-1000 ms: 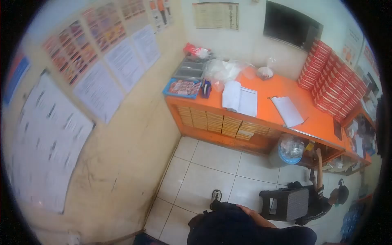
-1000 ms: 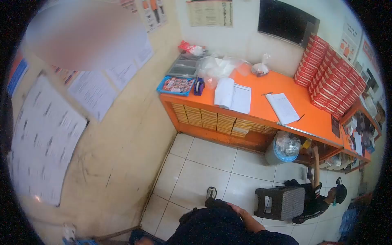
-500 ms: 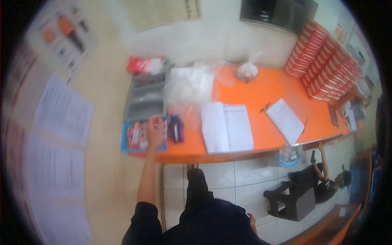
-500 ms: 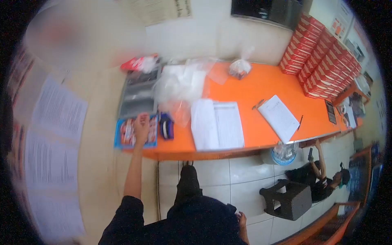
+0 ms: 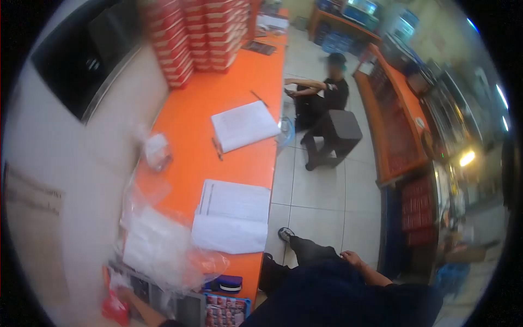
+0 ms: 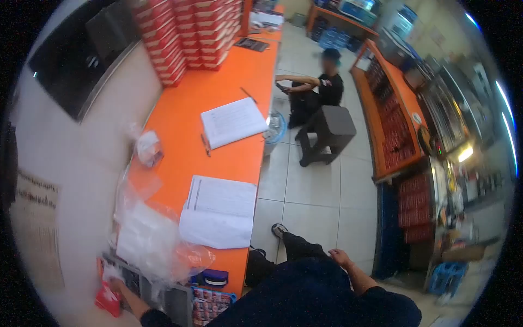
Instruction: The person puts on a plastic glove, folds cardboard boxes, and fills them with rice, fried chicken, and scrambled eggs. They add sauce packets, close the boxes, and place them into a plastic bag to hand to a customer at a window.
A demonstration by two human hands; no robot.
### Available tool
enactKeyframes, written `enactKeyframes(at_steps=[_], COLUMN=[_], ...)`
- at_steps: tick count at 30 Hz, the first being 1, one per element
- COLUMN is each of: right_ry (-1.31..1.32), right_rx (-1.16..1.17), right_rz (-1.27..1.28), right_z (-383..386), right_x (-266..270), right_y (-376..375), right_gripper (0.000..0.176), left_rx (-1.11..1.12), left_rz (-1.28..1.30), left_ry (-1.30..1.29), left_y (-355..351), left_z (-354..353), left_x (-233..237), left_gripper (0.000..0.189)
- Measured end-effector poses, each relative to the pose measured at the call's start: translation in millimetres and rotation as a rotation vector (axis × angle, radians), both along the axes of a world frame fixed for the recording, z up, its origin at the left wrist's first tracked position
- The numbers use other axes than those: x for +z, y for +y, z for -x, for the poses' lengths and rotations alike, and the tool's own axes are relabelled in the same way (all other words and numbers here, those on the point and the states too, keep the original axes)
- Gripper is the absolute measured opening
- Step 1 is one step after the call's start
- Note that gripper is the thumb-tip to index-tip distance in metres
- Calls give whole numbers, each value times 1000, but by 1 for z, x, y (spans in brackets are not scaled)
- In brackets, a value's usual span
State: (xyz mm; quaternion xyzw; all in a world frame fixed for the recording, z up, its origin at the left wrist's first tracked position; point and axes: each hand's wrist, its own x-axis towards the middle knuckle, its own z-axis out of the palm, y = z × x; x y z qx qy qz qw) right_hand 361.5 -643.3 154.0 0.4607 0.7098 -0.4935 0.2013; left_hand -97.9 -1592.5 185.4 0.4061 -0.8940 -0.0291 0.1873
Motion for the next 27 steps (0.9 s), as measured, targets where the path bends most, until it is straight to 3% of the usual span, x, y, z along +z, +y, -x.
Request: enactKeyframes(at_steps=[5, 7, 8, 9, 11, 13, 14, 16, 19, 20, 21, 23, 26, 27], right_ry=[57, 39, 11, -64, 104, 76, 135, 294, 483, 577, 693, 736, 956, 980], right_rx=[91, 67, 41, -94, -177, -200, -288, -317, -214, -188, -270, -154, 99, 145], right_rz=[-56, -125, -159, -84, -262, -346, -339, -389, -575, -584, -403, -261, -259, -228], right_z=[-119, -120, -112, -72, -65, -48, -22, 1, 73, 94, 113, 143, 154, 147], right_x=[-153, -173, -157, -91, -94, -102, -72, -92, -30, -14, -7, 34, 74, 84], right_y=[-32, -48, -44, -53, -45, -24, -16, 22, 76, 97, 117, 160, 226, 246], right_gripper=[47, 49, 50, 51, 51, 47, 44, 30, 23, 22, 20, 19, 17, 17], left_rx=[-21, -42, -62, -90, -148, -236, -296, -388, -411, -494, -545, -618, -704, -713], left_rz=[-18, -15, -14, -24, -53, -115, -178, -362, -683, -553, -497, -455, -900, -890], left_ry=[142, 251, 313, 396, 545, 690, 762, 860, 920, 838, 742, 554, 362, 259], left_y=[17, 30, 40, 49, 87, 135, 167, 256, 432, 468, 513, 618, 738, 792], left_z=[-1, -10, -16, -23, -42, -64, -75, -87, -96, -98, -105, -122, -145, -159], left_x=[33, 54, 68, 86, 133, 185, 209, 249, 276, 263, 249, 224, 130, 102], left_gripper=[49, 48, 48, 47, 46, 45, 45, 44, 47, 43, 39, 33, 21, 19])
